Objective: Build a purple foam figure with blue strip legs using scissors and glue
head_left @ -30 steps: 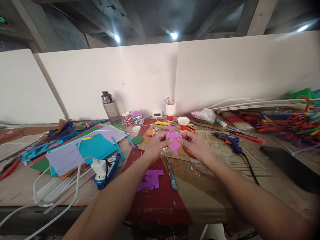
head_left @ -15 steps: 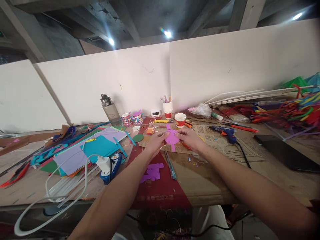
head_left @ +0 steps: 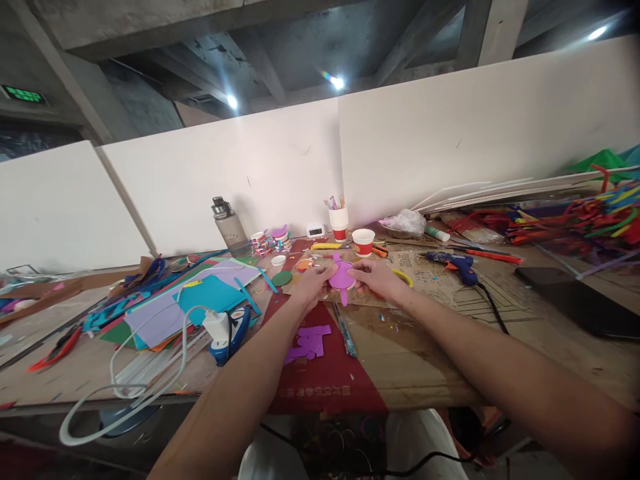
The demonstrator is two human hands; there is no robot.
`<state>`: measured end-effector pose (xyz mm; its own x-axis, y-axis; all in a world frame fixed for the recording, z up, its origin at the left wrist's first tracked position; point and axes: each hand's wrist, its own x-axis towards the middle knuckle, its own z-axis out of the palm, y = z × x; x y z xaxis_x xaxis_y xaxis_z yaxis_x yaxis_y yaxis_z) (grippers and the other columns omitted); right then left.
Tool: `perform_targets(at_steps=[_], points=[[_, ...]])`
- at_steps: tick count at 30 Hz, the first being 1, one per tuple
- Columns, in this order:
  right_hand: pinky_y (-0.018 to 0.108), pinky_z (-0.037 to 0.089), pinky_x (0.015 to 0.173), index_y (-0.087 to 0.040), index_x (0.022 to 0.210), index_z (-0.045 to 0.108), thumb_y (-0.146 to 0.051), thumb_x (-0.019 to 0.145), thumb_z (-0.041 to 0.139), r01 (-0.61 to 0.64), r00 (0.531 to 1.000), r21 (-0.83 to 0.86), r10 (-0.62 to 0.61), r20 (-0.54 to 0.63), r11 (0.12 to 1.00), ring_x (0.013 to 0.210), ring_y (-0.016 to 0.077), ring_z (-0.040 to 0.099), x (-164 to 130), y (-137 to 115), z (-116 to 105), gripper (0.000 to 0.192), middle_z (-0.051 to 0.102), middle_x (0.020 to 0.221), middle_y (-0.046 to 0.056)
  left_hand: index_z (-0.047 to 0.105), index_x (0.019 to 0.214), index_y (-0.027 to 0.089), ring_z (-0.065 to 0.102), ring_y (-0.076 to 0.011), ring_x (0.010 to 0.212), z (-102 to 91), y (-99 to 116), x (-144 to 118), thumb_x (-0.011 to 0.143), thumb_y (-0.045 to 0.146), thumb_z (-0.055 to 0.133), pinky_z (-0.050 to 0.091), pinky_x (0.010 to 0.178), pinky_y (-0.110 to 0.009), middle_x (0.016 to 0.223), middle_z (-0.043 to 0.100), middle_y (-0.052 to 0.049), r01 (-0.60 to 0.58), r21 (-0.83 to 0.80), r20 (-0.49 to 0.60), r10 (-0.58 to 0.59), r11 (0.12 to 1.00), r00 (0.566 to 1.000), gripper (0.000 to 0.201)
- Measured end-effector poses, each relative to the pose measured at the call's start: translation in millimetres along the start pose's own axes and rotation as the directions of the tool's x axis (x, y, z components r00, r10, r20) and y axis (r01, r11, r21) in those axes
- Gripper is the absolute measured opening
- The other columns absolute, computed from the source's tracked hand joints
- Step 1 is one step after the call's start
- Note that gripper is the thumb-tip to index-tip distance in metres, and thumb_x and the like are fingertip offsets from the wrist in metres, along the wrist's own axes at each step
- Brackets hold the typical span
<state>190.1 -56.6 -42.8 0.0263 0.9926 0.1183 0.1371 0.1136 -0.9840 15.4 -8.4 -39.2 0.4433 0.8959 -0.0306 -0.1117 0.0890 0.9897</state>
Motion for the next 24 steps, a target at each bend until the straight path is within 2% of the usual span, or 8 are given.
perform_targets(at_steps=[3, 5, 9, 13, 15, 17, 20, 24], points=[[0.024, 0.042, 0.049, -0.018, 0.084, 0.066, -0.036, 0.079, 0.065, 0.121, 0.990, -0.243, -0.135, -0.043, 0.962, 0.048, 0.0111, 0.052, -1, -2, -4, 0.019, 0.059, 0.054, -0.004, 0.067, 0.072, 0.010, 0.050, -0.0067, 0.048, -7.0, 1, 5, 0.055, 0.046, 0.087, 0.041, 0.045, -0.020, 0.062, 0.062, -0.002, 0.018, 0.006, -0.066, -0.017, 1.000, 0.998, 0.045], [0.025, 0.042, 0.053, -0.018, 0.083, 0.066, -0.032, 0.082, 0.059, 0.152, 0.980, -0.360, -0.188, -0.065, 0.920, 0.050, 0.0115, 0.053, -2, -5, -8, 0.015, 0.060, 0.056, -0.003, 0.066, 0.072, 0.010, 0.049, -0.0061, 0.046, -11.5, 1, 8, 0.056, 0.045, 0.087, 0.040, 0.044, -0.020, 0.060, 0.061, -0.002, 0.019, 0.017, -0.104, -0.017, 1.000, 0.994, 0.044], [0.028, 0.042, 0.064, -0.019, 0.073, 0.065, -0.026, 0.084, 0.055, 0.147, 0.971, -0.460, -0.217, -0.102, 0.876, 0.060, 0.0132, 0.056, -3, -11, -15, 0.017, 0.066, 0.065, 0.000, 0.063, 0.068, 0.012, 0.046, -0.0061, 0.044, -18.7, -1, 11, 0.056, 0.047, 0.086, 0.035, 0.040, -0.019, 0.053, 0.056, 0.001, 0.011, 0.071, -0.171, 0.001, 0.997, 0.985, 0.044], [0.028, 0.039, 0.062, -0.019, 0.072, 0.066, -0.031, 0.089, 0.052, 0.160, 0.974, -0.554, -0.221, -0.045, 0.817, 0.059, 0.0145, 0.054, -3, -12, -15, 0.025, 0.064, 0.061, 0.000, 0.064, 0.070, 0.011, 0.044, -0.0061, 0.039, -22.5, -5, 13, 0.059, 0.049, 0.084, 0.034, 0.038, -0.019, 0.050, 0.056, 0.000, 0.032, 0.110, -0.205, -0.009, 0.993, 0.979, 0.044], [0.028, 0.037, 0.062, -0.019, 0.072, 0.067, -0.032, 0.091, 0.051, 0.199, 0.964, -0.629, -0.267, -0.014, 0.752, 0.061, 0.0155, 0.054, -2, -12, -15, 0.028, 0.064, 0.062, 0.002, 0.063, 0.070, 0.012, 0.044, -0.0063, 0.038, -22.6, -5, 13, 0.059, 0.049, 0.084, 0.034, 0.038, -0.019, 0.048, 0.055, 0.001, 0.022, 0.128, -0.175, 0.000, 0.992, 0.984, 0.043], [0.028, 0.036, 0.062, -0.019, 0.073, 0.068, -0.033, 0.092, 0.050, 0.231, 0.950, -0.684, -0.311, 0.006, 0.692, 0.063, 0.0160, 0.055, 0, -13, -13, 0.029, 0.067, 0.067, 0.003, 0.064, 0.070, 0.012, 0.046, -0.0067, 0.039, -22.3, -4, 14, 0.059, 0.049, 0.084, 0.035, 0.039, -0.019, 0.050, 0.055, 0.001, -0.003, 0.131, -0.093, 0.015, 0.991, 0.996, 0.043], [0.027, 0.036, 0.063, -0.018, 0.078, 0.070, -0.031, 0.093, 0.049, 0.227, 0.954, -0.741, -0.298, 0.038, 0.632, 0.066, 0.0160, 0.057, 3, -15, -11, 0.029, 0.070, 0.074, 0.005, 0.067, 0.076, 0.010, 0.051, -0.0074, 0.045, -23.1, -2, 15, 0.060, 0.046, 0.084, 0.041, 0.043, -0.019, 0.059, 0.059, -0.001, -0.016, 0.135, 0.026, 0.012, 0.991, 1.000, 0.043], [0.027, 0.036, 0.061, -0.016, 0.077, 0.071, -0.029, 0.091, 0.053, 0.223, 0.968, -0.792, -0.224, 0.112, 0.569, 0.067, 0.0164, 0.058, 5, -14, -7, 0.026, 0.071, 0.075, 0.007, 0.070, 0.091, 0.011, 0.052, -0.0072, 0.049, -27.5, -5, 17, 0.065, 0.043, 0.080, 0.044, 0.049, -0.020, 0.064, 0.062, 0.000, -0.024, 0.303, 0.013, 0.022, 0.953, 1.000, 0.043]])
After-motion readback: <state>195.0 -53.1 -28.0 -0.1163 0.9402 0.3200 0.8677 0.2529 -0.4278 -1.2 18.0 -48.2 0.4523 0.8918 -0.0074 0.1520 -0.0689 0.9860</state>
